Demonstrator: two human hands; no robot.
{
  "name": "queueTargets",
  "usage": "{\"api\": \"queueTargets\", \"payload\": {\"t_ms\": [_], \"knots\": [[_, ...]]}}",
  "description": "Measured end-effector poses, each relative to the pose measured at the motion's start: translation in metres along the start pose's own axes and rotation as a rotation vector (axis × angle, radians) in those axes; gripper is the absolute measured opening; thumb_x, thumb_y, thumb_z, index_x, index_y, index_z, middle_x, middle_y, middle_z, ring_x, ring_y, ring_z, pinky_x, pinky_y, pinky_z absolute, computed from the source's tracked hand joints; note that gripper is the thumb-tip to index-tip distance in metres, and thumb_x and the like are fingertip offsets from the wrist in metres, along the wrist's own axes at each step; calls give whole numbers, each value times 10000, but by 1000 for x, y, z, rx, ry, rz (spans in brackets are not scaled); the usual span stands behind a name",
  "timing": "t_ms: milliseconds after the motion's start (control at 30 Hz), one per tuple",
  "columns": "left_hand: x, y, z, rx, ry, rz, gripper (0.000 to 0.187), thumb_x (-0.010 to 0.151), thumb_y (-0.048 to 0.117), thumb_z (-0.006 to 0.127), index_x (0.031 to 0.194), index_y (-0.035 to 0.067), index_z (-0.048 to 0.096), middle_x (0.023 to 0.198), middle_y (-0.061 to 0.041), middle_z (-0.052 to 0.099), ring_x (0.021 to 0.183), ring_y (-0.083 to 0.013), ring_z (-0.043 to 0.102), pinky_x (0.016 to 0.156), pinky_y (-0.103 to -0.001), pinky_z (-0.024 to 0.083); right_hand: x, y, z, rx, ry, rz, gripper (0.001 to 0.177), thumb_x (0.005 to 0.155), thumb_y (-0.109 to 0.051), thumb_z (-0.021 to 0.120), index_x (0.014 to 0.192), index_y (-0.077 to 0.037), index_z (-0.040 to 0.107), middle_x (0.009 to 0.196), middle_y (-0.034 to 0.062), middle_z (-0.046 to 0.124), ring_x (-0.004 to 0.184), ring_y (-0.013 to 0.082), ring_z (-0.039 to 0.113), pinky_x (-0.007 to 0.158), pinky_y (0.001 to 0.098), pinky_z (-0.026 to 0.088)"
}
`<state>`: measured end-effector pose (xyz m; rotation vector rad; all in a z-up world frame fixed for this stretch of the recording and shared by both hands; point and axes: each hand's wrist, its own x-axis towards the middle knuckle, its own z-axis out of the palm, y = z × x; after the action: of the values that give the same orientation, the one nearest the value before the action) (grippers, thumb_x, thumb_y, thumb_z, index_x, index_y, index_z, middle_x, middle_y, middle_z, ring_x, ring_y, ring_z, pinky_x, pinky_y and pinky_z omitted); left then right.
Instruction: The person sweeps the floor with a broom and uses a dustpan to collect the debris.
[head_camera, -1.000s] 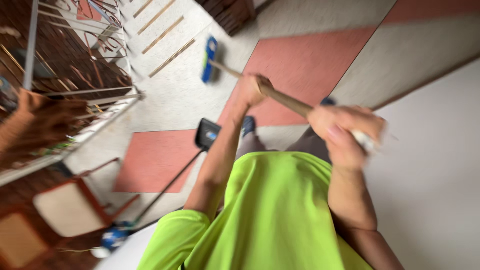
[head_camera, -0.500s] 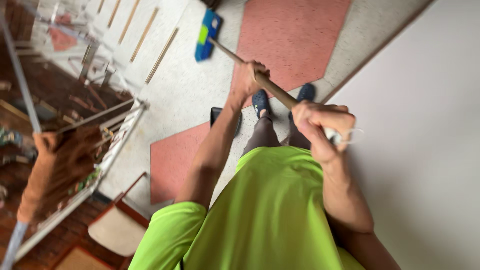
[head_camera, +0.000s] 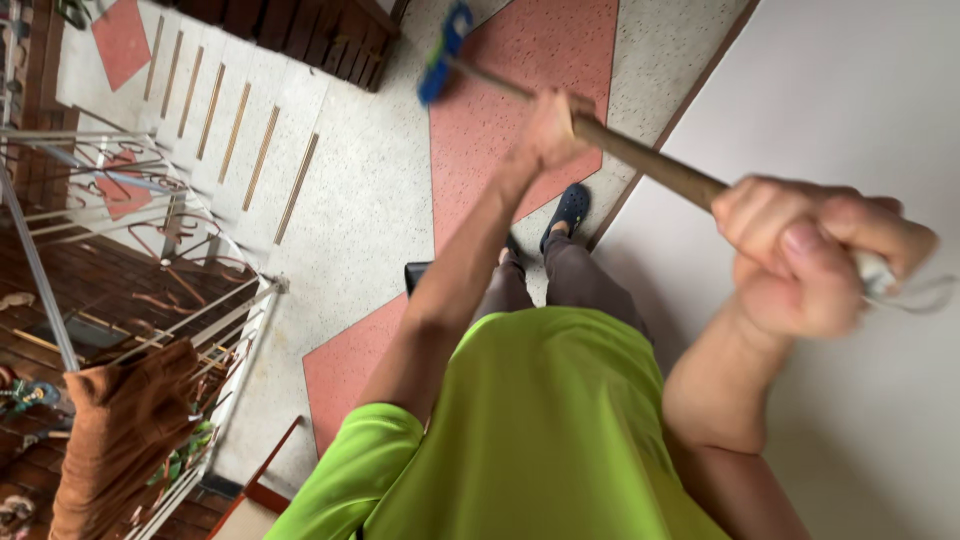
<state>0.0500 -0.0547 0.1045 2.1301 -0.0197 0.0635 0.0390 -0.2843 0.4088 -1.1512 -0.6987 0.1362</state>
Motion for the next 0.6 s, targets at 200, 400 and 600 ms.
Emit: {"api": "queueTargets", "payload": {"t_ms": [200,400,600], "knots": [[96,-109,-6,9,-13,-494,170,1072,283,738,961,167,796,935,-102,782,776,-255,727,731,-397,627,-1,130,-25,-41,-13,41,171,1113,-88,523,948,-120,493,757,76,428,717,213,439,734,391,413],[86,-195,21,123,203,-42,267,1073,155,738,1328,79,714,1266,-163,755,979,-315,802,750,-434,672,18,217,-34,-196,102,191,251,1089,-56,596,854,33,596,808,87,607,730,167,537,660,356,430],[81,-81,57,197,210,-9,148,1127,3,646,1247,80,604,1037,-144,771,829,-316,768,633,-388,636,41,129,-65,4,166,164,427,1125,55,539,796,-123,333,601,16,330,505,108,257,532,342,237]]}}
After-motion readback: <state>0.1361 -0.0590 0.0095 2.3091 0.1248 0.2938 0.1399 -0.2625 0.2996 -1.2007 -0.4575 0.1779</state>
